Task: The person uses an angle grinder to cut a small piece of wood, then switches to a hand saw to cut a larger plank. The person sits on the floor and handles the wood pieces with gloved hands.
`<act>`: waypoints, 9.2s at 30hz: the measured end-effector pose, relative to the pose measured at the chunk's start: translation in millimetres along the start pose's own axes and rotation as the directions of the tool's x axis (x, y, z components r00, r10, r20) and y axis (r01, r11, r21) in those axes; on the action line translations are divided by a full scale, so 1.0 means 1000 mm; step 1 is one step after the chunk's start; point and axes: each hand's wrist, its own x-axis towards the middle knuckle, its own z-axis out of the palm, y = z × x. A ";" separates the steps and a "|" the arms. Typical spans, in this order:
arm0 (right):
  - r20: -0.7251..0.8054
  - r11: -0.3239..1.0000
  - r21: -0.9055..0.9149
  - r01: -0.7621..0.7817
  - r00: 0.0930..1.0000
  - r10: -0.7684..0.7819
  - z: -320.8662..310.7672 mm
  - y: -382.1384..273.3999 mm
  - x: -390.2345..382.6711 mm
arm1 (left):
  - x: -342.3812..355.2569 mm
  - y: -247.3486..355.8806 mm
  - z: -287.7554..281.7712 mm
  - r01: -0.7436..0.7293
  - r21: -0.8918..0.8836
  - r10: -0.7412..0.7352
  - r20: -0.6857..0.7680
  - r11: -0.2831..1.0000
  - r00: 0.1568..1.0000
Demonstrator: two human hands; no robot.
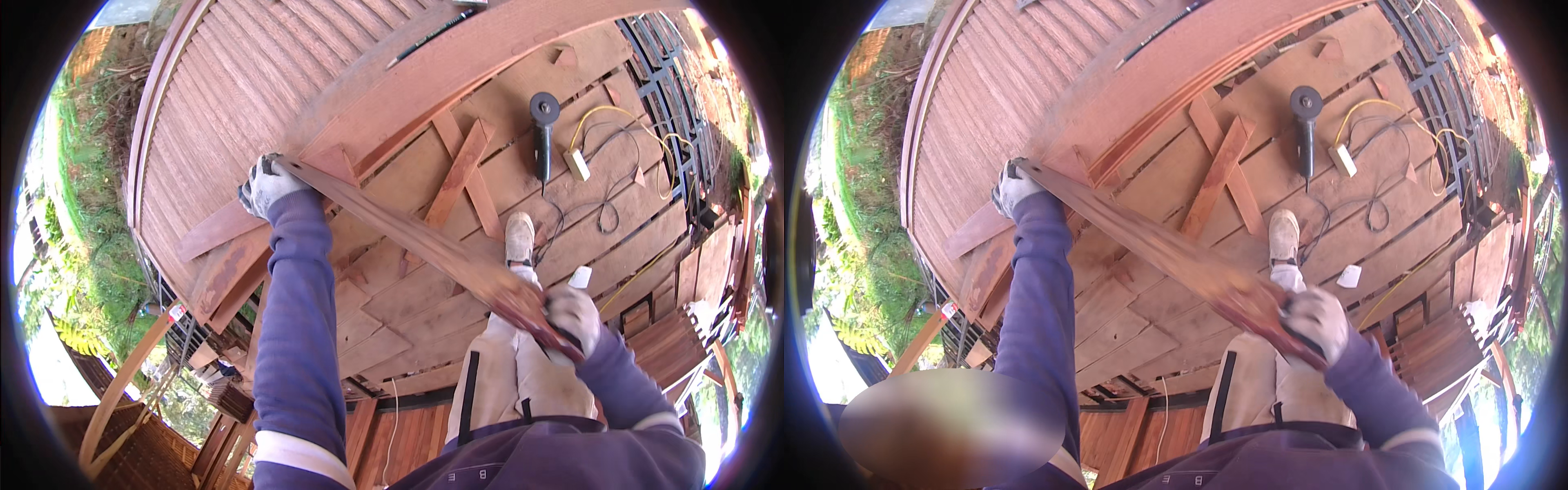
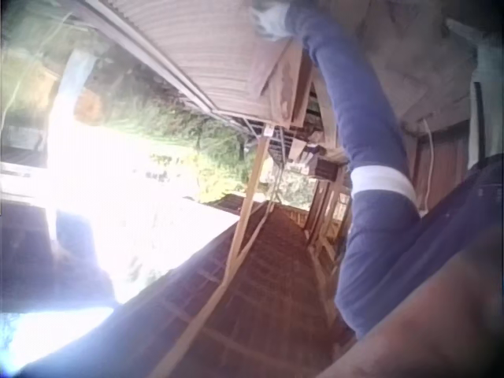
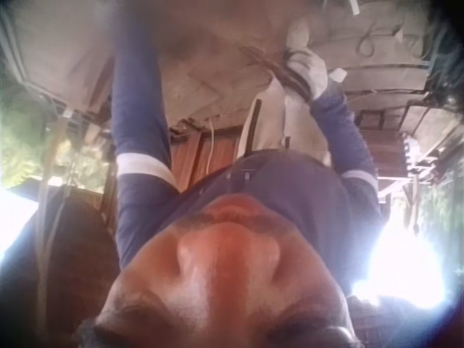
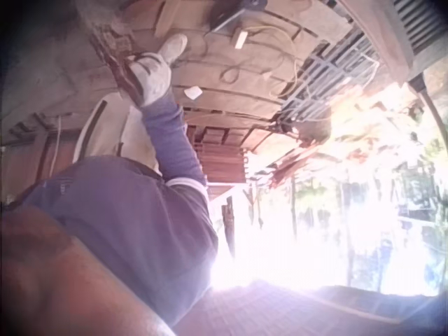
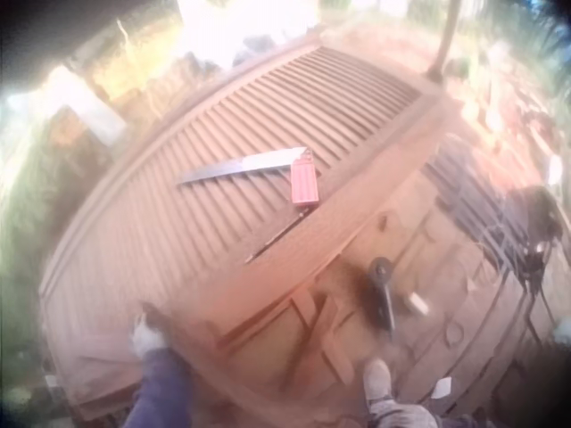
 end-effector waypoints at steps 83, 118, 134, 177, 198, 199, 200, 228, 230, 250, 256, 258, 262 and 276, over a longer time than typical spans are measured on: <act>-0.129 0.874 0.130 -0.468 0.866 0.483 -0.007 -0.073 0.020 | -0.042 -0.005 -0.029 -0.421 -0.197 0.382 -0.207 0.885 0.900; -0.171 0.761 -0.370 -0.533 0.844 0.508 -0.022 -0.095 -0.162 | -0.179 -0.023 -0.024 -0.574 -0.247 0.499 -0.306 0.781 0.811; -0.084 0.449 -0.861 -0.239 0.938 0.338 0.098 0.383 -0.099 | -0.316 -0.031 0.399 -0.286 -0.062 0.262 0.618 0.956 0.741; -0.656 0.955 -0.231 -0.185 0.754 -0.013 0.092 0.400 -0.043 | -0.046 -0.118 -0.033 -0.707 0.178 0.710 -0.381 0.684 0.592; 0.520 0.382 -0.772 0.508 0.850 -0.081 0.194 0.010 0.309 | -0.159 -0.222 -0.153 -0.509 0.108 0.487 -0.511 0.854 0.708; 0.511 0.371 -0.782 0.500 0.856 -0.077 0.195 0.009 0.306 | -0.155 -0.220 -0.149 -0.503 0.108 0.487 -0.489 0.857 0.724; 0.498 0.358 -0.796 0.488 0.864 -0.072 0.195 0.011 0.304 | -0.153 -0.218 -0.148 -0.506 0.077 0.481 -0.461 0.859 0.746; -0.555 0.624 -0.399 -0.672 0.719 0.419 0.094 0.345 -0.171 | -0.002 -0.066 -0.043 -0.651 0.165 0.672 -0.181 0.741 0.718; -0.484 0.531 -0.398 -0.748 0.663 0.570 0.101 0.359 -0.190 | 0.011 -0.082 -0.025 -0.668 0.166 0.687 -0.247 0.725 0.684; -0.318 0.540 -0.680 -0.495 0.864 0.391 0.137 0.438 -0.094 | -0.038 -0.055 -0.048 -0.424 -0.018 0.419 -0.115 0.906 0.901; -0.696 0.885 0.036 -0.463 0.624 0.355 0.081 0.383 -0.094 | -0.041 -0.029 -0.051 -0.528 0.008 0.519 -0.196 0.849 0.832; -0.660 0.845 0.027 -0.534 0.625 0.416 0.066 0.394 -0.115 | -0.046 -0.028 -0.059 -0.498 0.006 0.493 -0.147 0.867 0.857; -0.759 0.847 -0.086 -0.524 0.585 0.285 0.076 0.372 -0.154 | -0.047 -0.041 -0.061 -0.502 -0.019 0.498 -0.102 0.864 0.861; -0.776 0.893 0.101 -0.438 0.527 0.346 0.084 0.307 -0.188 | -0.040 -0.076 -0.058 -0.495 0.013 0.492 -0.132 0.869 0.860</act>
